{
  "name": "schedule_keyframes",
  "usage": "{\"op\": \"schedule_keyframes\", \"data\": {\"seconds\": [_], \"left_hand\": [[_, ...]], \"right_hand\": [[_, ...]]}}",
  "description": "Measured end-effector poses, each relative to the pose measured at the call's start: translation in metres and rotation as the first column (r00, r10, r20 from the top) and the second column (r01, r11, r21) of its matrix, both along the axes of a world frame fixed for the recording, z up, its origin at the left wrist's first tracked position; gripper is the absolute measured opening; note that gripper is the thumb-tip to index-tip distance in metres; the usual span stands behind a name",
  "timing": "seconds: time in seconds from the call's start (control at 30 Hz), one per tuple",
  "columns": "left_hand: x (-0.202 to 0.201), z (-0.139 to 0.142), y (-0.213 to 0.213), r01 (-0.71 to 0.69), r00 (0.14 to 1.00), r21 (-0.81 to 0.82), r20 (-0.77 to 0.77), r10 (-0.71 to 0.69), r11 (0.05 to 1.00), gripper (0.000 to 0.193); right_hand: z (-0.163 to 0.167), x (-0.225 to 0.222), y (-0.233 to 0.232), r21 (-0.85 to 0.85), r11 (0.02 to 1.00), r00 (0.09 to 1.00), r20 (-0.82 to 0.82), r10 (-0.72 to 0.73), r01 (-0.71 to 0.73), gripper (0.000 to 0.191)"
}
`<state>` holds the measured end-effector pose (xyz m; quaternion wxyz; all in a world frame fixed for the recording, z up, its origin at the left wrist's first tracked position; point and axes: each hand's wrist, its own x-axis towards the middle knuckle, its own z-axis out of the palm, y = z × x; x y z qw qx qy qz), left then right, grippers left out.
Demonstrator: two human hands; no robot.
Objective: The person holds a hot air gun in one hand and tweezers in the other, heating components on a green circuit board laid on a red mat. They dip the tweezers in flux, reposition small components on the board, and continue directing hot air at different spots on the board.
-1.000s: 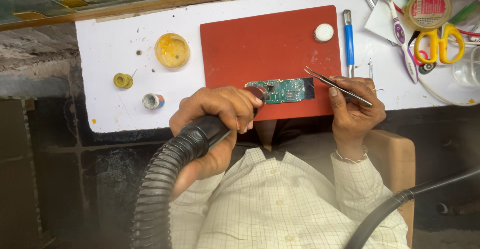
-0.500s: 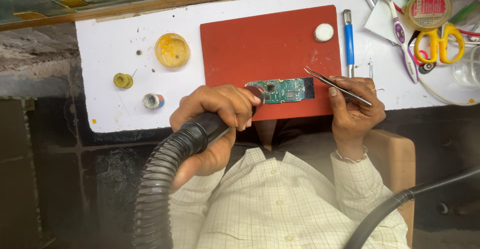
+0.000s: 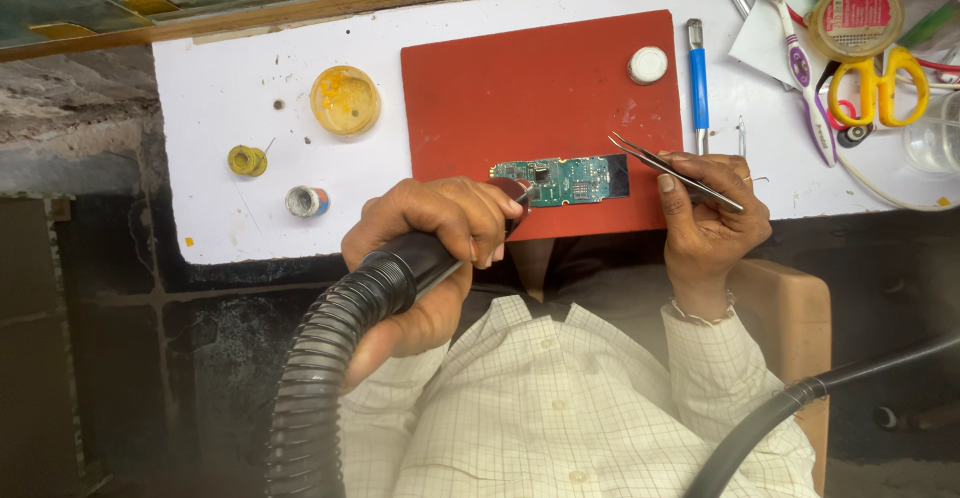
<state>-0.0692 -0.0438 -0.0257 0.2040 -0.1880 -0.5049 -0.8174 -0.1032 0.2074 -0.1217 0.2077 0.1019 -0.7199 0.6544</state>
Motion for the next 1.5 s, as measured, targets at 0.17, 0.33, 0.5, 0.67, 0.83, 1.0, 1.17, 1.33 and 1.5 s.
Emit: {"op": "schedule_keyframes", "data": {"seconds": [0.17, 0.33, 0.5, 0.67, 0.83, 1.0, 1.17, 1.33, 1.5], "left_hand": [[-0.002, 0.003, -0.001, -0.001, 1.000, 0.000, 0.010, 0.001, 1.000, 0.095], [0.002, 0.004, 0.003, 0.040, 0.997, 0.027, 0.059, -0.042, 0.999, 0.093], [0.001, 0.004, 0.001, -0.006, 1.000, -0.011, 0.031, 0.006, 1.000, 0.095], [-0.001, 0.004, -0.004, 0.007, 1.000, 0.003, 0.026, -0.007, 1.000, 0.096], [0.000, 0.003, 0.002, 0.019, 1.000, -0.001, -0.005, -0.019, 1.000, 0.094], [0.003, 0.003, -0.003, 0.006, 1.000, -0.025, 0.006, -0.006, 1.000, 0.095], [0.002, 0.001, -0.007, -0.019, 1.000, -0.018, 0.011, 0.020, 1.000, 0.095], [0.006, -0.003, 0.002, -0.029, 0.999, 0.058, -0.044, 0.032, 0.998, 0.102], [0.015, -0.005, -0.002, -0.115, 0.993, 0.020, 0.020, 0.114, 0.993, 0.098]], "right_hand": [[-0.001, 0.000, 0.000, -0.028, 1.000, 1.000, 0.003, 0.006, -0.005, 0.020], [0.001, 0.000, 0.000, 0.001, 1.000, 1.000, -0.005, 0.001, -0.001, 0.020], [0.002, 0.001, 0.000, 0.002, 1.000, 1.000, -0.002, 0.000, 0.000, 0.020], [0.002, 0.001, -0.002, -0.034, 0.999, 1.000, 0.026, -0.001, 0.002, 0.019], [0.002, 0.001, -0.001, 0.000, 1.000, 1.000, 0.004, -0.001, 0.001, 0.019], [0.001, 0.001, 0.000, 0.008, 1.000, 1.000, 0.003, -0.001, 0.001, 0.019], [0.003, 0.000, -0.001, 0.022, 1.000, 1.000, -0.005, -0.005, 0.005, 0.020], [0.010, 0.000, -0.005, -0.040, 0.999, 1.000, 0.011, 0.004, -0.004, 0.019], [0.013, -0.003, -0.001, -0.014, 0.999, 0.999, -0.016, -0.041, 0.041, 0.020]]}}
